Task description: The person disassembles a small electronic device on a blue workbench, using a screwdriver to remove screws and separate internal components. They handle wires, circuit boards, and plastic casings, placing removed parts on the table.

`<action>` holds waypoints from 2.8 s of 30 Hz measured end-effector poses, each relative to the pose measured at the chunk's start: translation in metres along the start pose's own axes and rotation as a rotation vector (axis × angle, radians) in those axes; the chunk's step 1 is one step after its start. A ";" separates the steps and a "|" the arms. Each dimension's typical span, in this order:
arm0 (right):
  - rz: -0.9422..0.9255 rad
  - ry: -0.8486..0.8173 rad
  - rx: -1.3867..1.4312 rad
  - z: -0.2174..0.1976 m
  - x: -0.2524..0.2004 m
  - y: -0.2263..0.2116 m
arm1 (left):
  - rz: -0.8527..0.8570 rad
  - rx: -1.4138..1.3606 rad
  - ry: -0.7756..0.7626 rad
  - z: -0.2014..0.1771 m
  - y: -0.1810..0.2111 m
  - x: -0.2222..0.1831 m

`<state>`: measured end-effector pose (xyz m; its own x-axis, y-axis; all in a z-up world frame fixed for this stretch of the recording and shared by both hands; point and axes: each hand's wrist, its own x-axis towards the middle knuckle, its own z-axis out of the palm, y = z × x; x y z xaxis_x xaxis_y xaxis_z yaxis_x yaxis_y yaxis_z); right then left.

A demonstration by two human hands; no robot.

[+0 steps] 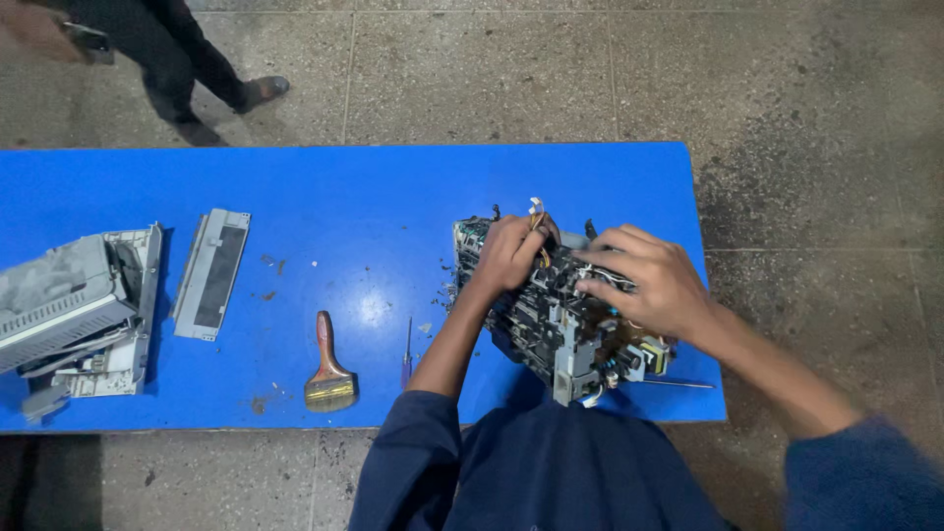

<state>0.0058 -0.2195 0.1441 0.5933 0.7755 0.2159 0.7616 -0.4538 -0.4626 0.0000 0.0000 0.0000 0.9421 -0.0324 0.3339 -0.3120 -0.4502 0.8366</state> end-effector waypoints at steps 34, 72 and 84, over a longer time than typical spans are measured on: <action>0.193 -0.146 0.116 -0.022 -0.095 -0.003 | 0.234 0.117 -0.281 0.046 0.076 -0.012; -0.045 -0.201 -0.010 -0.015 -0.078 0.007 | 0.180 0.159 -0.266 0.041 0.075 -0.022; -0.287 -0.395 -0.172 -0.032 -0.065 0.017 | 0.208 0.167 -0.330 0.047 0.076 -0.017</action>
<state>-0.0113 -0.2917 0.1496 0.2354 0.9709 -0.0430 0.9309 -0.2380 -0.2770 -0.0339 -0.0753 0.0377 0.8585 -0.4094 0.3088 -0.5010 -0.5411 0.6754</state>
